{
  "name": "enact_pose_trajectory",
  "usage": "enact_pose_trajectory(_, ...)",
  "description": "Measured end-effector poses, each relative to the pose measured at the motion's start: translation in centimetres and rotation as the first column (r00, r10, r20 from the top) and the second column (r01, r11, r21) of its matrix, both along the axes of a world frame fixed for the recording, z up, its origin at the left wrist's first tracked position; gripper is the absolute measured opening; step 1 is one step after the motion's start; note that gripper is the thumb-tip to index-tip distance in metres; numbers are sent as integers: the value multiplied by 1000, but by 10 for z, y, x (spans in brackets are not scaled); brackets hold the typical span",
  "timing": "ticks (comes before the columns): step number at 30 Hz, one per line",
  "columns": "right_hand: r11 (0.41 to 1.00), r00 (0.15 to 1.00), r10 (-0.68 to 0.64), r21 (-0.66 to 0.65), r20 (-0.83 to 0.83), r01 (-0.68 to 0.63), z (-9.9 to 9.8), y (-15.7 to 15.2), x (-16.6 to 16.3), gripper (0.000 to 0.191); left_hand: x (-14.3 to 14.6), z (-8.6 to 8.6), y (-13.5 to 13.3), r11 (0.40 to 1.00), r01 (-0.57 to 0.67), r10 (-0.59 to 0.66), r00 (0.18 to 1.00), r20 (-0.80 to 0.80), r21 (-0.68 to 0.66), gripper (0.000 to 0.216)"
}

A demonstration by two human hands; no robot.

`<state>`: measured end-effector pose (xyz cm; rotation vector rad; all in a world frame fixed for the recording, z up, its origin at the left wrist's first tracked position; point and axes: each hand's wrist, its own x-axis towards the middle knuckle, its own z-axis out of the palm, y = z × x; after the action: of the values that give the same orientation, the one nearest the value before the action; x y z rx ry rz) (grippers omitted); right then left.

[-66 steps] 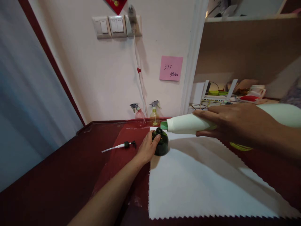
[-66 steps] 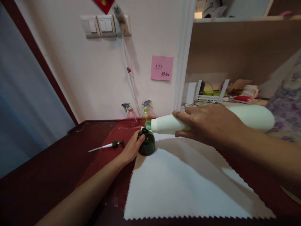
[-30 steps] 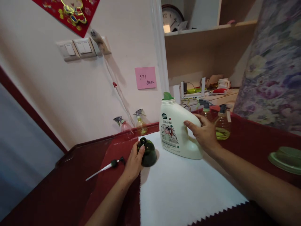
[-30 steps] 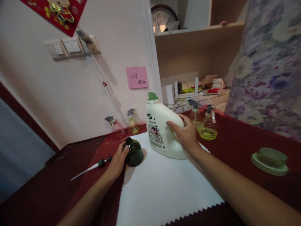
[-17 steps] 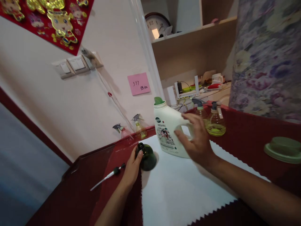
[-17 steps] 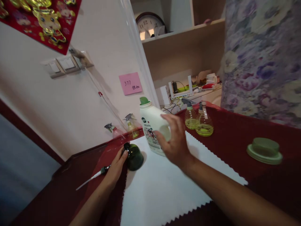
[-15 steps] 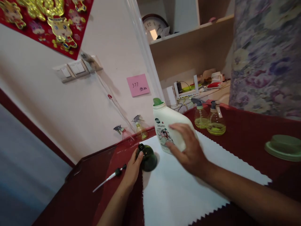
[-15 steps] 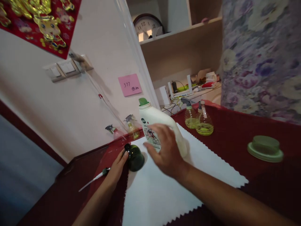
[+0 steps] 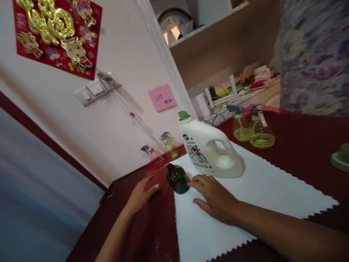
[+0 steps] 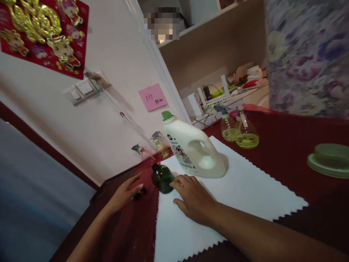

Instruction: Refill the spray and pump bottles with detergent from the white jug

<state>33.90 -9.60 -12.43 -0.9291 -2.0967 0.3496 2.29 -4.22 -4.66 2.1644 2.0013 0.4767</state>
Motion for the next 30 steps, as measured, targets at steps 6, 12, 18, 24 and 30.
enact_pose_trajectory(6, 998, 997, 33, -52, 63, -30, 0, 1, 1, 42, -23, -22, -22, 995, -99, 93, 972, -215, -17, 41)
enact_pose_trajectory(12, 998, 995, 28, -63, 98, -22, 2, 1, 2, 38, -16, -33, -24, 992, -104, 115, 977, -182, 67, 29)
enact_pose_trajectory(18, 998, 994, 35, -61, 103, -29, 2, 1, 2, 38, -19, 16, -19, 939, -176, 164, 984, 66, 297, 34)
enact_pose_trajectory(24, 998, 995, 40, -59, 95, -34, 2, 2, 4, 38, 43, 89, -26, 753, -274, -345, 609, 714, 598, 38)
enact_pose_trajectory(30, 998, 994, 38, -53, 100, -33, 2, 2, 4, 37, 108, 90, -11, 753, -179, -554, 348, 756, 634, 34)
